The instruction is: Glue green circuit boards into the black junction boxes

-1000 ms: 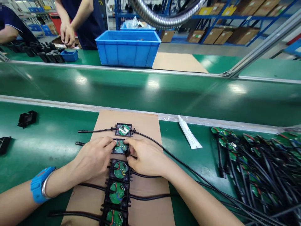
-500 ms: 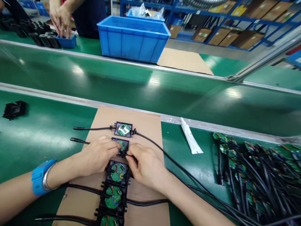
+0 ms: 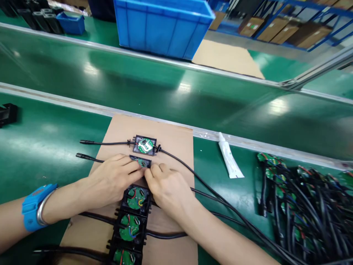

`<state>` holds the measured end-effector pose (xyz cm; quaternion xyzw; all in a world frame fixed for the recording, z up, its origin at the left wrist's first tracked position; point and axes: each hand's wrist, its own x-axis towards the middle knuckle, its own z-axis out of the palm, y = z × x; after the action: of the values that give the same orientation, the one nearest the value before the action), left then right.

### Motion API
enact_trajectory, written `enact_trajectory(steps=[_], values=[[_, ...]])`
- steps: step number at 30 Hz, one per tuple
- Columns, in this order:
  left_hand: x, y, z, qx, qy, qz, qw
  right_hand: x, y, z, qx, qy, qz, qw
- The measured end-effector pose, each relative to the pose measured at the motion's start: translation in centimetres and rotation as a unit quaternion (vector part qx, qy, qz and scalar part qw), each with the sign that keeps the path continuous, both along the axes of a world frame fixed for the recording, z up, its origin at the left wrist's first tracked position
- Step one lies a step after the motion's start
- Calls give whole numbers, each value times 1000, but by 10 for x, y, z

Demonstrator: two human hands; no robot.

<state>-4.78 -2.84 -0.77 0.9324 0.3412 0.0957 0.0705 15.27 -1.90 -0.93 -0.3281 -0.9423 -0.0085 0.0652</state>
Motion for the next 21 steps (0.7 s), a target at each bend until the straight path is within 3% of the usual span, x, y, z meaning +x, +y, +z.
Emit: enact_trajectory(steps=[4,7,9,12,16,21], values=[[4,-2,1,29,23,-5,999,2,0,-5,12,12,-8,1000],[1,0,-1,26,21,-8,999,9,6,-3,-93,58,-39,993],[-4,2,-3,14,13,-7,1000,13,10,1,-184,119,-65,974],[-8,4,-6,-2,14,-9,1000,14,13,5,-235,193,-107,947],[-8,2,-5,13,26,-16,999,10,10,-5,-209,207,-95,951],[1,1,2,10,48,-23,999,13,5,-27,-94,206,-16,974]])
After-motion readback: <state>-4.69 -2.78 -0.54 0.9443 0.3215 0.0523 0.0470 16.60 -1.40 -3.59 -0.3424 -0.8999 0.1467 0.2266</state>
